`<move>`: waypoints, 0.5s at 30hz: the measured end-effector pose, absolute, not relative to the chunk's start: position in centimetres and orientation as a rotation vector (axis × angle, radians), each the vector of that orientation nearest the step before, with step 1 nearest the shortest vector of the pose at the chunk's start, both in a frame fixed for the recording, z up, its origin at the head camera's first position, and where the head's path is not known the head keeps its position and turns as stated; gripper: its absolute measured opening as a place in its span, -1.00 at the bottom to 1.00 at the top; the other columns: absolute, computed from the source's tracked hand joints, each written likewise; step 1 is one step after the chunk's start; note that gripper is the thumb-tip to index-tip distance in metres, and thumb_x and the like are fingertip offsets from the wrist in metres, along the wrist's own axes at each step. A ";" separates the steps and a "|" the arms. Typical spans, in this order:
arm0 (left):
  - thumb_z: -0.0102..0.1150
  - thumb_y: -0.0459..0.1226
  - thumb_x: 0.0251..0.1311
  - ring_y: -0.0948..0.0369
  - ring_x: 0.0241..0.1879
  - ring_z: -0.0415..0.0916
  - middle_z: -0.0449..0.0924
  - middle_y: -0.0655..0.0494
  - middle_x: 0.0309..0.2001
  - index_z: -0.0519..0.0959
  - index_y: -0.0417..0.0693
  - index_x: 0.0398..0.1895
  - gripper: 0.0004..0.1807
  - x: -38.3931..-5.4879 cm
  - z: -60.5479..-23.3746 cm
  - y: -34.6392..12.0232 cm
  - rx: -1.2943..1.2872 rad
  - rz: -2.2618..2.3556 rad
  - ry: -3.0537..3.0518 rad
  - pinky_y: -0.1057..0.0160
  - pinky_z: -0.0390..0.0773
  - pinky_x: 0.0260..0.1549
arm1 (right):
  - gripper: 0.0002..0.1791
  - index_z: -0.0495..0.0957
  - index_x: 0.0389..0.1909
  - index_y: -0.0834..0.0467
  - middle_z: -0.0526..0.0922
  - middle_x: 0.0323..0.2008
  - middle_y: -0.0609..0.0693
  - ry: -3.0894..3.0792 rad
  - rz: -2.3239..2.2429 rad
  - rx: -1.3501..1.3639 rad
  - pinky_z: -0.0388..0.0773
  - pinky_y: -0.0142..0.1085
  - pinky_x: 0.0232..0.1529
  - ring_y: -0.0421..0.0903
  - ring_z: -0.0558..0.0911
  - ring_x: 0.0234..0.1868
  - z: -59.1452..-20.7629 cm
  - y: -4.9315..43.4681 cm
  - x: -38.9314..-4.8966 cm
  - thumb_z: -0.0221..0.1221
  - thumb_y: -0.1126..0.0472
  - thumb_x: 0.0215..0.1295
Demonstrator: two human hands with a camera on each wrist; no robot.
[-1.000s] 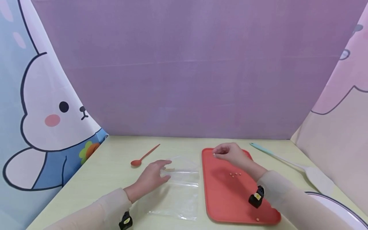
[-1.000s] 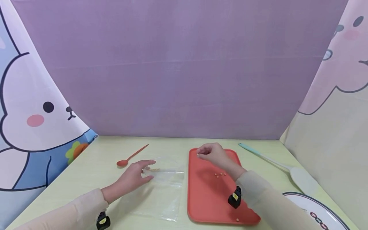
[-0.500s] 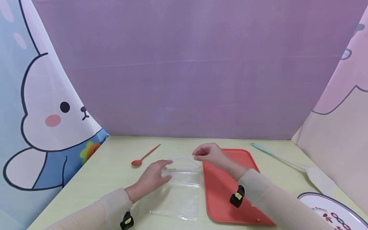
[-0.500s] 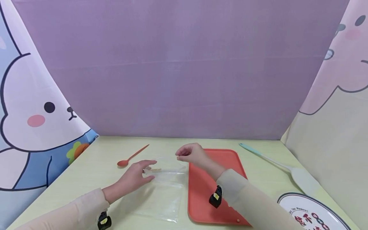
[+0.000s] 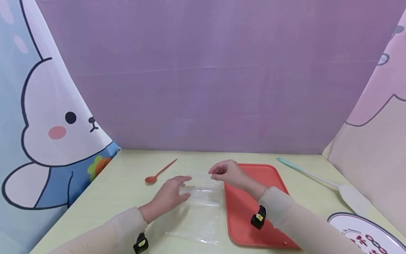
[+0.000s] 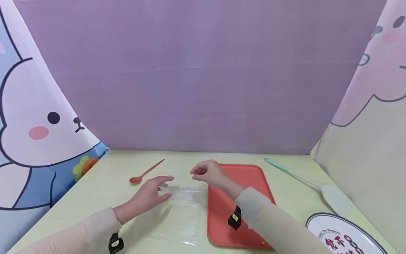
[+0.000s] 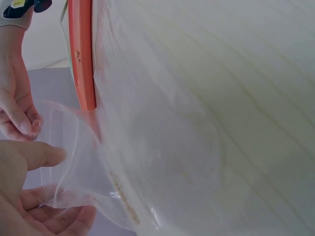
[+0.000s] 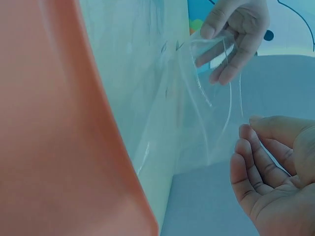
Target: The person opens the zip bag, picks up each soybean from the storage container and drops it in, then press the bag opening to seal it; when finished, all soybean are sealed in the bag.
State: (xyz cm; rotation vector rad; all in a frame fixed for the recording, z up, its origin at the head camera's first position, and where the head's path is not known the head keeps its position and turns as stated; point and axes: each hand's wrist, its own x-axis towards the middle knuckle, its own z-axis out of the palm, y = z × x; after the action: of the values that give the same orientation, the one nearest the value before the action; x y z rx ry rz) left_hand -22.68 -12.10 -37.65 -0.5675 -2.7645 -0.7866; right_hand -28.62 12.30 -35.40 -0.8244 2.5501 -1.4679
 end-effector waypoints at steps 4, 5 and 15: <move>0.43 -0.34 -0.01 0.04 -0.06 0.63 0.60 -0.08 0.11 0.54 -0.16 0.14 -0.44 -22.7 -37.6 -12.0 -0.546 -0.799 -2.770 0.04 0.61 0.00 | -0.89 0.71 -0.25 0.15 0.72 -0.35 0.01 2.610 -1.433 -0.771 0.64 -0.24 -0.25 -0.14 0.62 -0.34 -35.3 13.5 -28.7 0.29 0.27 0.21; 0.43 -0.34 -0.01 0.04 -0.06 0.62 0.60 -0.07 0.11 0.54 -0.16 0.15 -0.44 -22.7 -37.6 -12.0 -0.545 -0.800 -2.770 0.04 0.61 0.01 | -0.89 0.71 -0.25 0.14 0.72 -0.34 0.00 2.611 -1.424 -0.750 0.65 -0.21 -0.23 -0.15 0.62 -0.32 -35.2 13.9 -28.7 0.29 0.26 0.21; 0.42 -0.33 0.00 0.03 -0.06 0.62 0.59 -0.07 0.12 0.53 -0.15 0.16 -0.43 -22.8 -37.6 -12.1 -0.532 -0.811 -2.775 0.05 0.62 -0.01 | -0.84 0.67 -0.19 0.13 0.71 -0.20 0.07 2.605 -1.331 -0.676 0.61 0.03 -0.10 0.14 0.62 -0.13 -35.6 18.8 -28.2 0.23 0.16 0.30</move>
State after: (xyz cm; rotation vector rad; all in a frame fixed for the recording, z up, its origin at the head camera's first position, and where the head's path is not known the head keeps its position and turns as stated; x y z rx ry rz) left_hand -22.79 -12.08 -37.56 -0.5322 -2.7753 -0.8111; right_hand -28.16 18.84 -35.60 -0.6762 2.6049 -1.3311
